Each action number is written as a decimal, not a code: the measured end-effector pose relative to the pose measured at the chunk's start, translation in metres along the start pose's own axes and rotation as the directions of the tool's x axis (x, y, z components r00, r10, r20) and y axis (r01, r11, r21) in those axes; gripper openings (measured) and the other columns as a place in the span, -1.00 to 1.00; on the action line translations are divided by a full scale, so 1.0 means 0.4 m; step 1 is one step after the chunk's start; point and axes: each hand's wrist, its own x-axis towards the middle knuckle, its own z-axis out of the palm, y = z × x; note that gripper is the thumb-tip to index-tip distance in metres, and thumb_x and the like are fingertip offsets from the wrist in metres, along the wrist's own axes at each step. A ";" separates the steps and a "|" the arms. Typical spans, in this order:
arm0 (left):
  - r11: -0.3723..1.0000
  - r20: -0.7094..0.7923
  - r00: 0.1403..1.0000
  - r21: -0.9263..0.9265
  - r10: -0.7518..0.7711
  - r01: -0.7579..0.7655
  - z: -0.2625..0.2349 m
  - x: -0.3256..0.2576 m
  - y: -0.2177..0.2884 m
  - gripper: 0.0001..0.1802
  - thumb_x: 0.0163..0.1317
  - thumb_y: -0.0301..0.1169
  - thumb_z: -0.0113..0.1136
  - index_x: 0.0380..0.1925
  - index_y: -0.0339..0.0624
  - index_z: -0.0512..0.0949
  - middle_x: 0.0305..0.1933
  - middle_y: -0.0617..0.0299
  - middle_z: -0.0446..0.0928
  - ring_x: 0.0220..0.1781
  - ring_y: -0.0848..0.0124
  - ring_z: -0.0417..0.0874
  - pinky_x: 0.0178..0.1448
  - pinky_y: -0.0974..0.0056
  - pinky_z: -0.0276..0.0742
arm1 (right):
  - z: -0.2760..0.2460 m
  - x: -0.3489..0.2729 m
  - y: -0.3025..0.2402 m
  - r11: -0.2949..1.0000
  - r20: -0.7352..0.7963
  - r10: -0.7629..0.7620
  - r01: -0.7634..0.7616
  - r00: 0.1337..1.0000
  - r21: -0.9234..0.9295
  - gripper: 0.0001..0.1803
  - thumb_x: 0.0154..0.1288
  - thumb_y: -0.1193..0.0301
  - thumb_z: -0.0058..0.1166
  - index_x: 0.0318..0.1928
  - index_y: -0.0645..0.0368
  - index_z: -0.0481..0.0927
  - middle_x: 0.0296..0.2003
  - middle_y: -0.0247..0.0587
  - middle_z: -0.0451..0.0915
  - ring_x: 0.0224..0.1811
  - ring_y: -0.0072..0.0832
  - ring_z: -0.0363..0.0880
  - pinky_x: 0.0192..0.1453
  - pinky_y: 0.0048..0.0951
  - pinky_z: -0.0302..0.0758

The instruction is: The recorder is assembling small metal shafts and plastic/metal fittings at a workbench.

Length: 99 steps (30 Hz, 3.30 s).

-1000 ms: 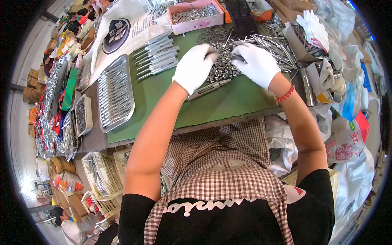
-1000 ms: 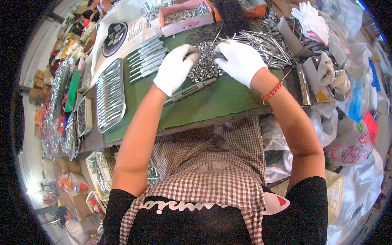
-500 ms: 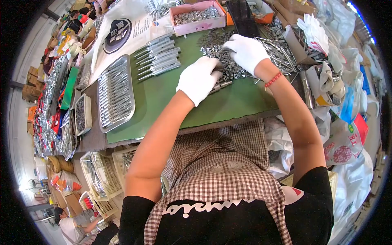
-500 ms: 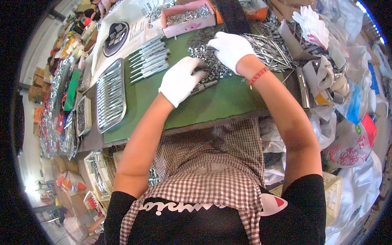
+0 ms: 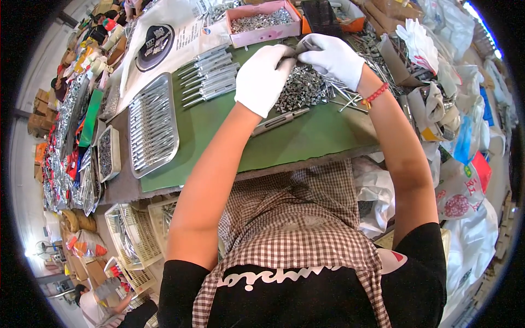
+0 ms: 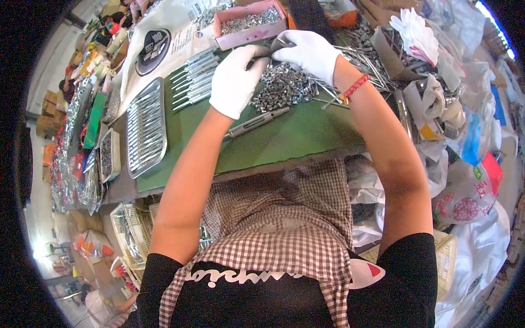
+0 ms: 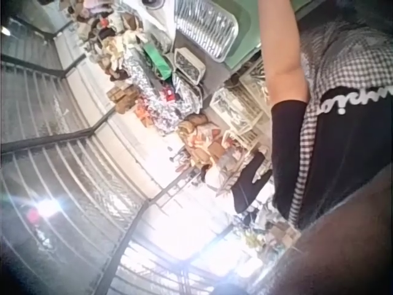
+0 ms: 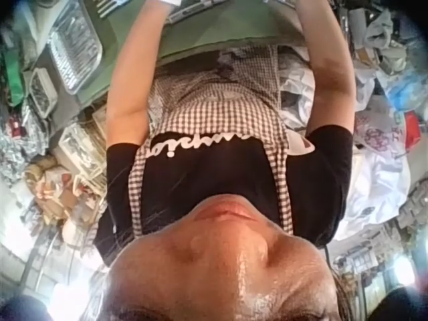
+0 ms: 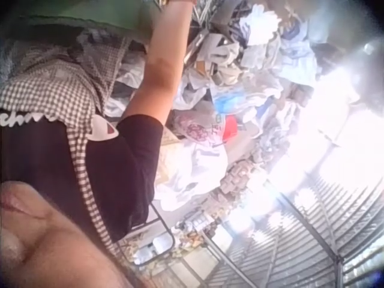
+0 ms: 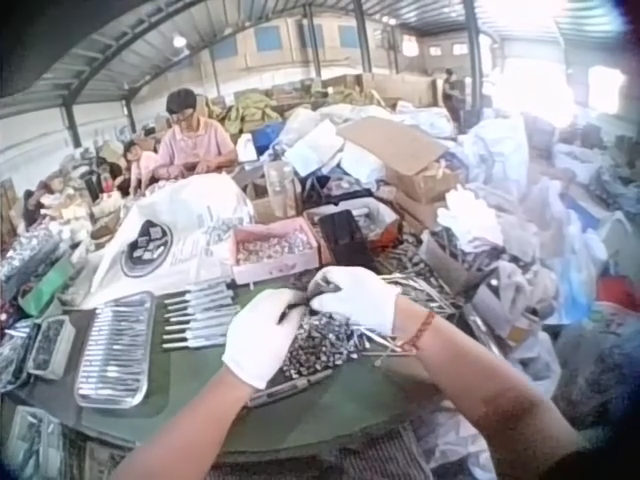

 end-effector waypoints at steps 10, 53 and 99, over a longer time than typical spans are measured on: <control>0.970 0.140 0.960 0.045 -0.244 0.240 0.053 0.005 -0.039 -0.69 0.35 -0.23 0.02 -0.21 -0.21 0.63 -0.18 -0.11 0.63 -0.07 -0.07 0.63 0.04 0.01 0.50 | 0.055 -0.041 -0.001 0.838 -0.142 -0.339 0.230 0.930 -0.494 -0.77 0.26 0.37 0.05 -0.07 0.04 0.57 -0.24 -0.09 0.66 -0.20 -0.15 0.67 -0.11 -0.24 0.57; 0.999 0.055 0.998 0.038 0.014 -0.017 0.009 0.031 0.024 -0.79 0.27 -0.32 0.11 -0.24 -0.21 0.60 -0.19 0.01 0.59 -0.06 0.05 0.60 0.04 0.13 0.50 | 0.012 -0.090 -0.042 0.938 -0.276 -0.127 0.024 0.953 -0.347 -0.68 0.28 0.16 0.06 -0.19 0.14 0.64 -0.30 0.05 0.65 -0.20 0.00 0.63 -0.09 -0.12 0.53; 0.942 0.217 0.974 0.335 -0.058 -0.019 -0.083 -0.250 0.067 -0.69 0.02 -0.34 0.38 -0.23 -0.14 0.55 -0.22 0.10 0.54 -0.17 0.06 0.57 -0.09 0.05 0.50 | 0.196 -0.334 -0.021 0.902 -0.331 -0.200 0.042 0.922 -0.429 -0.95 0.21 0.36 0.12 -0.31 -0.04 0.60 -0.35 -0.27 0.61 -0.34 -0.19 0.63 -0.28 -0.20 0.56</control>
